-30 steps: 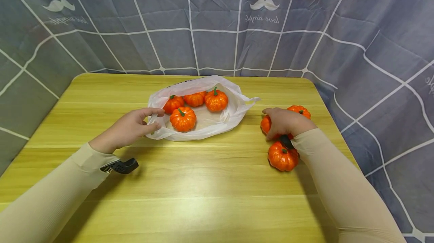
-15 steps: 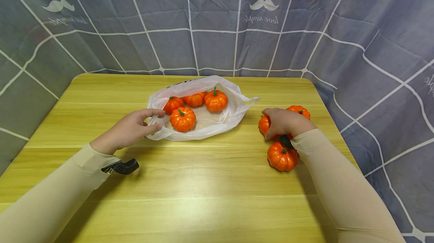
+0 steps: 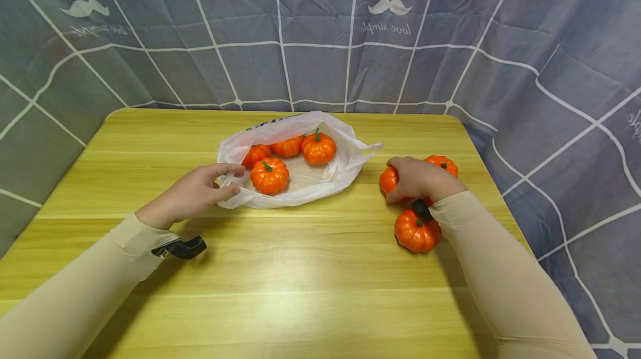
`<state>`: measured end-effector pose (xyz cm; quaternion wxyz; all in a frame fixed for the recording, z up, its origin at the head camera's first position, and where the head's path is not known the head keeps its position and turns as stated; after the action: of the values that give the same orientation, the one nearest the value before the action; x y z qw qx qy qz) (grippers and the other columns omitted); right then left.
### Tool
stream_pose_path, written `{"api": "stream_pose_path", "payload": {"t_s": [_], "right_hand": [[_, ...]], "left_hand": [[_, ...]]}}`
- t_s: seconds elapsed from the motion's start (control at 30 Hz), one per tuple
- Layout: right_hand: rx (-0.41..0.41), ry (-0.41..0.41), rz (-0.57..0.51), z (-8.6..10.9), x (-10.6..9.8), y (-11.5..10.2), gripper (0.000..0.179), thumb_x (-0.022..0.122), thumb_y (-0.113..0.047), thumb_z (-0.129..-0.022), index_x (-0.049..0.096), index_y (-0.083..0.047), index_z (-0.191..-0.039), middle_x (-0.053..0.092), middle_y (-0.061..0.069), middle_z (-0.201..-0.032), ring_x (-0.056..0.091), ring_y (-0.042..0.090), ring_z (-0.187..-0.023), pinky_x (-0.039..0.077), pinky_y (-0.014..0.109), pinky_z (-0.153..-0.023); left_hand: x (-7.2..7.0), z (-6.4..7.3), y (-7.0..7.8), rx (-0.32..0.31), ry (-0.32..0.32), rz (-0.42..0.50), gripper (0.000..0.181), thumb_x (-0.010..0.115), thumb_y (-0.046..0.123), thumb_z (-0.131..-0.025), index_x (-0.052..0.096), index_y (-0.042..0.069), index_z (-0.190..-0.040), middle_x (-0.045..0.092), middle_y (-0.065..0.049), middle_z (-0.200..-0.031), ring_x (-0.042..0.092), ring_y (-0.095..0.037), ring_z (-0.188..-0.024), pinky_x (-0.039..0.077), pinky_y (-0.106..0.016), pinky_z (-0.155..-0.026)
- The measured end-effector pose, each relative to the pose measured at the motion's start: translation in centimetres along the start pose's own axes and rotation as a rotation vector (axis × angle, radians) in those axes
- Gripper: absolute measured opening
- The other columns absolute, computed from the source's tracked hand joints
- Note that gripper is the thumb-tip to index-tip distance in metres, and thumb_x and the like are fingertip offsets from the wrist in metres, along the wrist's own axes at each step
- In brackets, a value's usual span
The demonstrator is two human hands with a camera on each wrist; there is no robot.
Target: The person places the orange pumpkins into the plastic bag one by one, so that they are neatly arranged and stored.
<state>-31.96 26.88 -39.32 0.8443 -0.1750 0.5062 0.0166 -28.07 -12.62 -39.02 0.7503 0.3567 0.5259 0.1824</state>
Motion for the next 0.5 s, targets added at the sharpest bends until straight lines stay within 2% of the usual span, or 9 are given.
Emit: {"api": "stream_pose_path", "payload": {"t_s": [0.07,0.23,0.3,0.4,0.5], "right_hand": [[-0.003,0.001,-0.004,0.0,0.0,-0.1,0.09,0.082,-0.03,-0.085,0.039,0.004,-0.156,0.052,0.032,-0.147,0.054,0.042,-0.124,0.044,0.062,-0.109],[-0.013,0.001,-0.015,-0.1,0.1,-0.1,0.09,0.083,-0.034,-0.086,0.04,0.004,-0.155,0.056,0.028,-0.143,0.057,0.04,-0.12,0.046,0.06,-0.106],[-0.016,-0.001,-0.018,-0.2,0.3,0.0,0.09,0.083,-0.036,-0.086,0.04,0.003,-0.155,0.057,0.027,-0.142,0.057,0.039,-0.12,0.046,0.059,-0.106],[-0.024,0.003,-0.026,-0.4,0.5,0.0,0.09,0.083,-0.036,-0.086,0.04,0.002,-0.155,0.058,0.026,-0.141,0.058,0.038,-0.119,0.047,0.059,-0.106],[-0.045,0.016,-0.041,-0.6,0.5,-0.3,0.09,0.084,-0.035,-0.085,0.042,0.002,-0.155,0.059,0.025,-0.14,0.059,0.038,-0.118,0.047,0.059,-0.106]], "left_hand": [[0.1,0.0,-0.1,0.002,0.002,0.001,0.048,0.065,0.028,-0.103,0.059,0.013,-0.148,0.058,-0.014,-0.15,0.063,-0.026,-0.089,0.054,-0.031,-0.068],[0.9,-0.2,-0.3,0.018,-0.007,0.034,0.049,0.066,0.025,-0.102,0.058,0.011,-0.148,0.063,-0.014,-0.144,0.056,-0.02,-0.069,0.048,-0.028,-0.06],[1.4,-0.3,-0.4,0.029,-0.017,0.045,0.05,0.066,0.024,-0.102,0.057,0.01,-0.149,0.063,-0.015,-0.144,0.053,-0.02,-0.065,0.047,-0.028,-0.061],[2.4,-0.5,-0.8,0.045,-0.028,0.031,0.05,0.066,0.024,-0.102,0.058,0.008,-0.149,0.063,-0.014,-0.145,0.059,-0.024,-0.084,0.049,-0.033,-0.075],[3.1,-0.7,-0.8,0.078,-0.016,-0.012,0.048,0.065,0.024,-0.102,0.06,0.006,-0.147,0.062,-0.015,-0.148,0.06,-0.031,-0.118,0.05,-0.045,-0.1]]}}
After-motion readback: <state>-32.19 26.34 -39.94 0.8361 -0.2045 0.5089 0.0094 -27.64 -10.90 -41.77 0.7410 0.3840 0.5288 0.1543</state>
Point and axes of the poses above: each hand's wrist, its own z-axis away from the middle knuckle, its own x-axis out of the palm, y = z × x, the point moved 9 cm from there along -z, towards the middle knuckle
